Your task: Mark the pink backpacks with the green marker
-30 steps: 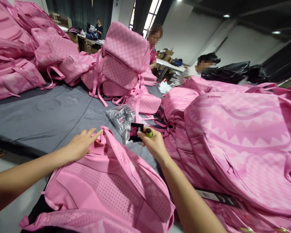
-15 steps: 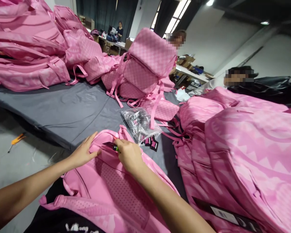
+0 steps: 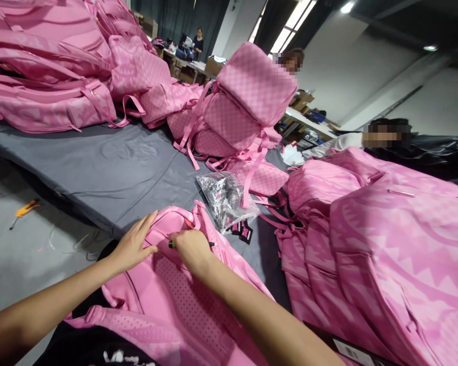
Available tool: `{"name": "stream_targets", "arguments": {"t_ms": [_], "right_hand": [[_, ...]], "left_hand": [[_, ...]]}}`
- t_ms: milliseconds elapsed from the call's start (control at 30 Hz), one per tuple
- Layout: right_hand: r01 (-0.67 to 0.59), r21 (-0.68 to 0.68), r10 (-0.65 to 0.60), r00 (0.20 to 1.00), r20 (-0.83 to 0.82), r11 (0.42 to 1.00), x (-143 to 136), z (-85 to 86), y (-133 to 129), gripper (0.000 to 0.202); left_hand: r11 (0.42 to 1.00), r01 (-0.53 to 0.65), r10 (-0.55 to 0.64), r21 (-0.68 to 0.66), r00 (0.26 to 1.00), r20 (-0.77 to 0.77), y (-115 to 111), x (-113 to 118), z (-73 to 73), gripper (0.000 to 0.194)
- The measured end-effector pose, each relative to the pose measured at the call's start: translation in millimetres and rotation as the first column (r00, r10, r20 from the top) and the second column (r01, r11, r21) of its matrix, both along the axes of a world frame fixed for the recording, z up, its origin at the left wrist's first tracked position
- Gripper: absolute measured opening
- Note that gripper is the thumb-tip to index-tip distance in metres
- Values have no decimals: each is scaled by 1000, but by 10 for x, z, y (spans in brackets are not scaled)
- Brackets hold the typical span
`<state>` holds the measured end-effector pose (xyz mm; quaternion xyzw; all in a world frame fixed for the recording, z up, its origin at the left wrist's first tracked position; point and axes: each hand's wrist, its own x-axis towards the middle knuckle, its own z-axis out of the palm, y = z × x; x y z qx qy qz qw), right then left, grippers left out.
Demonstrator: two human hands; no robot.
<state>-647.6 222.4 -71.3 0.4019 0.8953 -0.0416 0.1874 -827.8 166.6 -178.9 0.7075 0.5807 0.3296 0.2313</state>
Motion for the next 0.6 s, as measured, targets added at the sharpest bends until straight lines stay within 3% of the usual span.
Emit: {"name": "stream_targets", "arguments": {"t_ms": [333,600], "right_hand": [[-11,8,12,998,-61,1000,45,-124,42,19],[-81,0,81,992,-93,997,-6,-72,39,17]], "left_hand": [[1000,-11,11,3,1000,26,7,12,-38,101],[999,-27,26,20,997,75,-10,42,-45,97]]}}
